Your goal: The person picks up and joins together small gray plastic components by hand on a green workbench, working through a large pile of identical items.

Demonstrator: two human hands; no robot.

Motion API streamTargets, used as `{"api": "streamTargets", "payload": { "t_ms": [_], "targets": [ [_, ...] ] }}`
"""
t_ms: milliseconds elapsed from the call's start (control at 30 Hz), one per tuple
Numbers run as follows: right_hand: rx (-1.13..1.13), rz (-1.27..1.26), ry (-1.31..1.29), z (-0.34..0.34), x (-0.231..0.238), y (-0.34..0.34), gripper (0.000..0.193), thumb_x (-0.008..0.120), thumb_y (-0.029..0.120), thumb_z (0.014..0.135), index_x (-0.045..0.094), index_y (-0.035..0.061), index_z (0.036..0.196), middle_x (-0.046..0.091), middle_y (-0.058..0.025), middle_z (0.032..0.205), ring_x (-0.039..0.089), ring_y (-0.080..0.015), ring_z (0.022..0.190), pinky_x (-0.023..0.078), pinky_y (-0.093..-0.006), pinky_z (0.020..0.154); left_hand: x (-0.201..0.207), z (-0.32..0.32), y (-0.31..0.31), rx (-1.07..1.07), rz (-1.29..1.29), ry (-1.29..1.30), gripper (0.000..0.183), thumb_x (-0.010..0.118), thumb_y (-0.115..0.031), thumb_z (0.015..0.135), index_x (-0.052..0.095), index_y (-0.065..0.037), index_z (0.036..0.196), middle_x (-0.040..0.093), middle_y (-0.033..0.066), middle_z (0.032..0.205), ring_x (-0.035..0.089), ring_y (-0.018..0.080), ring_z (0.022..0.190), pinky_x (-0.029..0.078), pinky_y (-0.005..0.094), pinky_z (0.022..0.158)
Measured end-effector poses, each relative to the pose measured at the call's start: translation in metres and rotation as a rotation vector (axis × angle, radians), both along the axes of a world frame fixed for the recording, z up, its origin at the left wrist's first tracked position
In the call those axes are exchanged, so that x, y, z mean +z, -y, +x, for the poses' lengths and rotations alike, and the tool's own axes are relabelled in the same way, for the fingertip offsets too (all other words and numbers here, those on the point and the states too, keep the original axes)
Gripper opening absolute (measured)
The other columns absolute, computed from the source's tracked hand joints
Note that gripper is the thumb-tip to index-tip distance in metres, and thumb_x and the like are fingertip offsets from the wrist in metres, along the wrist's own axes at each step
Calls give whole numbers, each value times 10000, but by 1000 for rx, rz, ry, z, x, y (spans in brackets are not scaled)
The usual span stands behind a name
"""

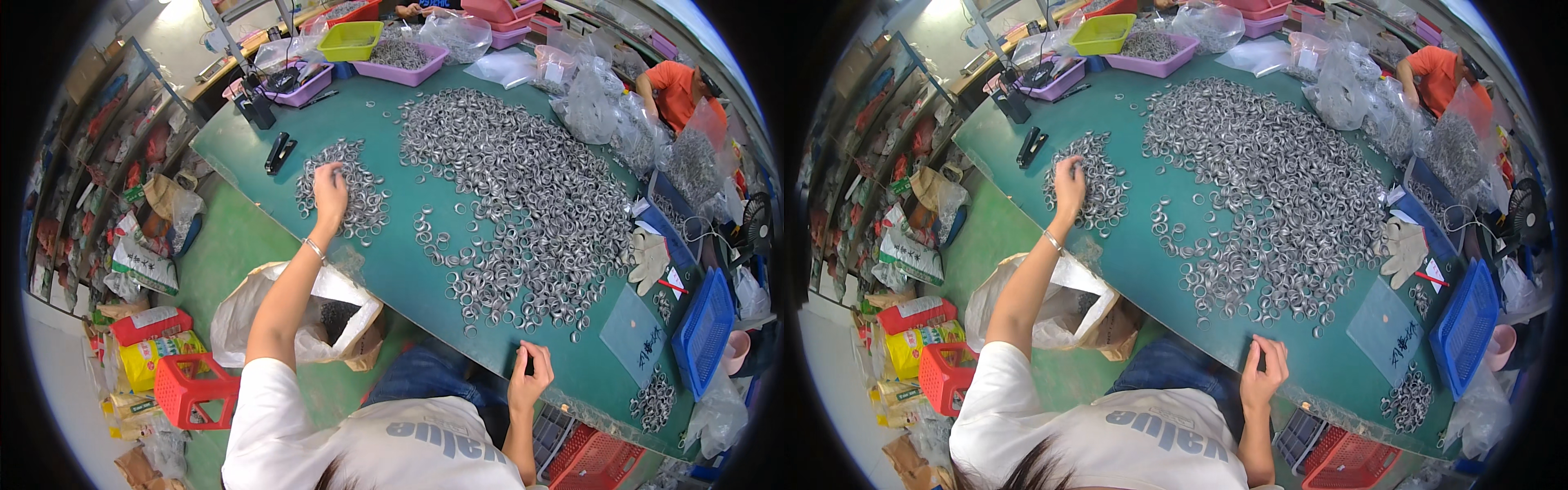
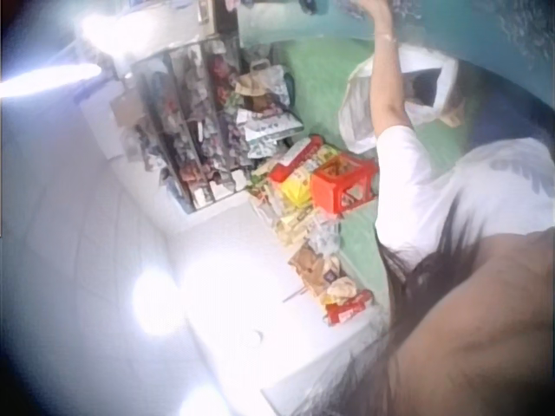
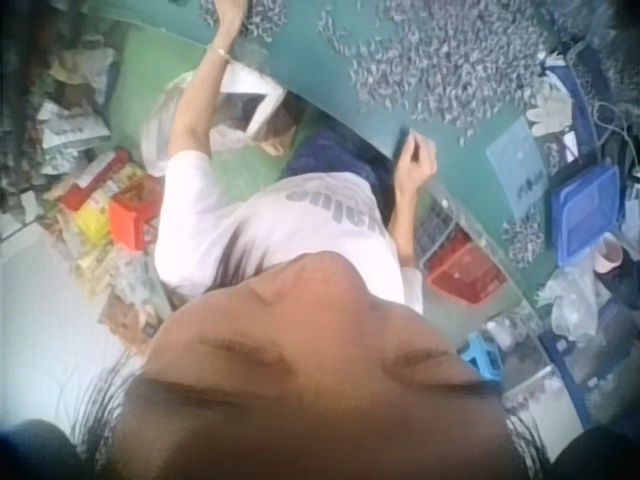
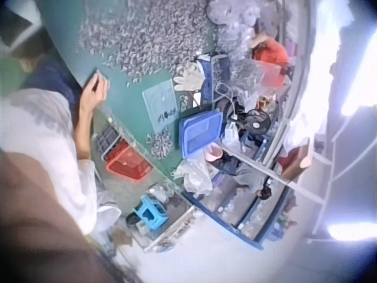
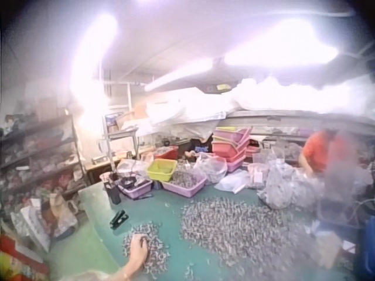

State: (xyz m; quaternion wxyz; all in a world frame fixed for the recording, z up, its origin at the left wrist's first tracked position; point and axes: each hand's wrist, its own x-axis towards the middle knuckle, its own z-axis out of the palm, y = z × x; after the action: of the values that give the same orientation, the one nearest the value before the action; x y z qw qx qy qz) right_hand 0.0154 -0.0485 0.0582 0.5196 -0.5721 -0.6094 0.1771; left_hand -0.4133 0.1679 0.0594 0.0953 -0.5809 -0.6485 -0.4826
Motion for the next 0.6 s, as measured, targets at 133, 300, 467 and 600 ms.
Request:
{"api": "streamTargets", "payload": {
  "t_ms": [133,300,467,600],
  "targets": [
    [-15,55,69,2,0,-1,61,560,-34,798,606,-35,837,581,-103,728,531,-189,647,422,-280,610,-19,2,-11,0,-169,-133,230,523,-88,807,542,-45,1032,480,178,1113,443,326,1065,323,424,941],
    [31,25,34,1,6,-1,50,578,-23,789,611,-30,826,598,-112,754,544,-205,677,429,-290,647,-6,1,4,98,-114,-148,257,532,-87,802,559,-58,1056,470,178,1166,408,332,1148,268,515,983],
    [-58,-152,-10,22,21,-12,95,603,-12,765,609,-26,859,607,-126,790,566,-259,737,442,-322,707,71,126,88,-281,-63,49,304,524,30,755,558,-32,1051,474,170,1167,453,333,1116,347,393,961],
    [-88,-95,230,35,25,-30,200,648,25,731,600,-7,923,584,-135,863,545,-297,819,417,-364,787,74,212,158,-646,-161,202,281,523,63,746,588,-26,1004,519,139,1109,485,302,1087,372,363,933]
  ]
}}
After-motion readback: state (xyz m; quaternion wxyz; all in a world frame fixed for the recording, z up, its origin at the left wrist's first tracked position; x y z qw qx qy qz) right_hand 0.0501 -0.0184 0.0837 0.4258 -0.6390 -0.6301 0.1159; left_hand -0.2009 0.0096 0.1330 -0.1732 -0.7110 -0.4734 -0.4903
